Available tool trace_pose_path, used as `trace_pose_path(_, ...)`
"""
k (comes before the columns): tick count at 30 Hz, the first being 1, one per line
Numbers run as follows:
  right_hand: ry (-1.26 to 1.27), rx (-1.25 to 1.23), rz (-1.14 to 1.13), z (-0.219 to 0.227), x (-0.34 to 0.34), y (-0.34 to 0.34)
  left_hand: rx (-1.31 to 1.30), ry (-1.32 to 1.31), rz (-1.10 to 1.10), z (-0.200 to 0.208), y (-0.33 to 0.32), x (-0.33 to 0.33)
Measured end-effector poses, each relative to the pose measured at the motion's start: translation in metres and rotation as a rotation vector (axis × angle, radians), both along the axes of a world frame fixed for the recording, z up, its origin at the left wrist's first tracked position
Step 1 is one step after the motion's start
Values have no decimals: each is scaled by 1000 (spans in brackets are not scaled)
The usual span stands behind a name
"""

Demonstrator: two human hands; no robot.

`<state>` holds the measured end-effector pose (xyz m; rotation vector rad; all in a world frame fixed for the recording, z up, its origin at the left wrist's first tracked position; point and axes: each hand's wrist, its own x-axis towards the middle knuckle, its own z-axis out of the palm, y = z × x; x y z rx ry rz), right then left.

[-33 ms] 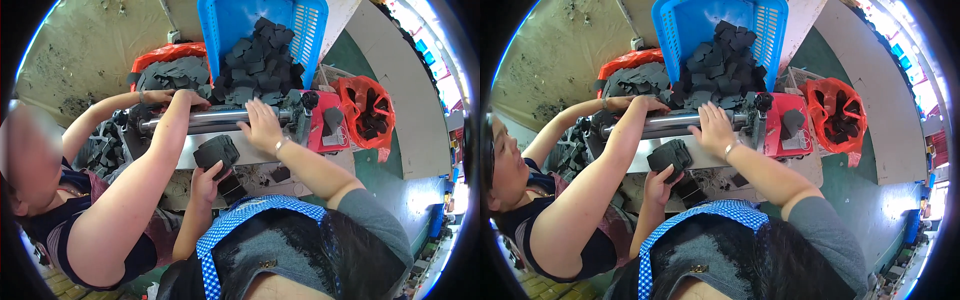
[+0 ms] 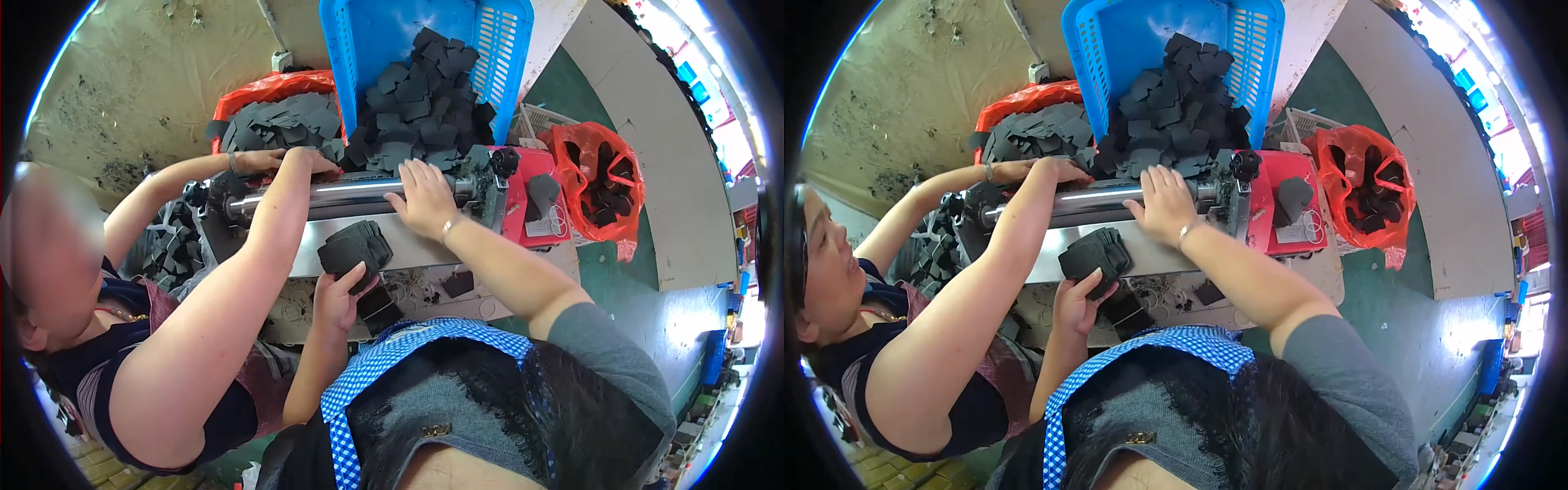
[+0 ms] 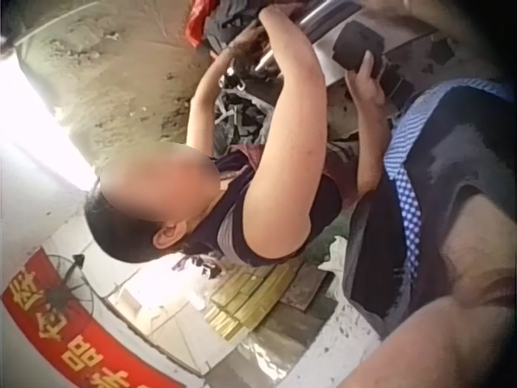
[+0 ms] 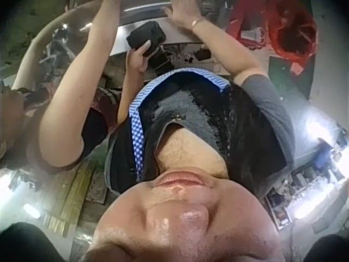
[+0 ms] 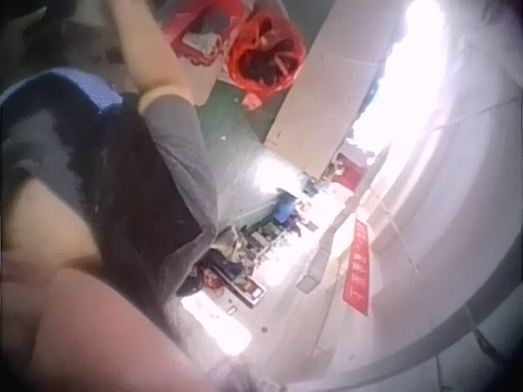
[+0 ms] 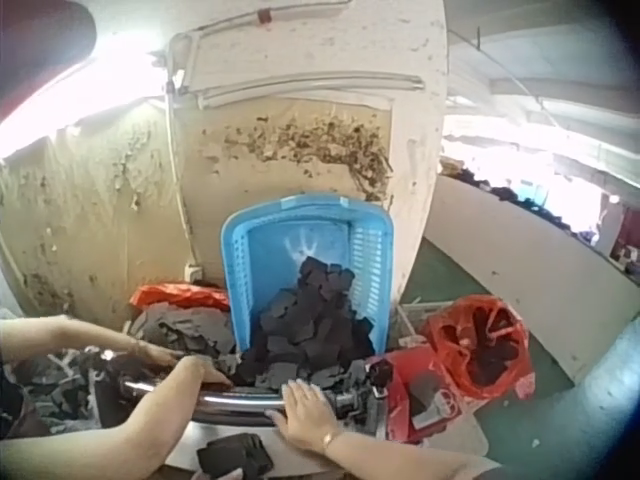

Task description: Applying glue to small black shoe components using a industrial roller machine.

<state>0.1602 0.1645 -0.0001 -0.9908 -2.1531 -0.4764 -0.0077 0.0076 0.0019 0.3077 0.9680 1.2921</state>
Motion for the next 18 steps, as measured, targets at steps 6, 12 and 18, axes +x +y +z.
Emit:
trace_pose_path(6,-194,-687,-100,16,-6,20,40,-3,24,6,4,3)
trace_pose_path(12,-252,-752,-65,-1,-2,36,86,57,53,7,0,-1)
trace_pose_path(18,-315,-1033,-291,10,-6,67,83,40,50,13,-12,-6)
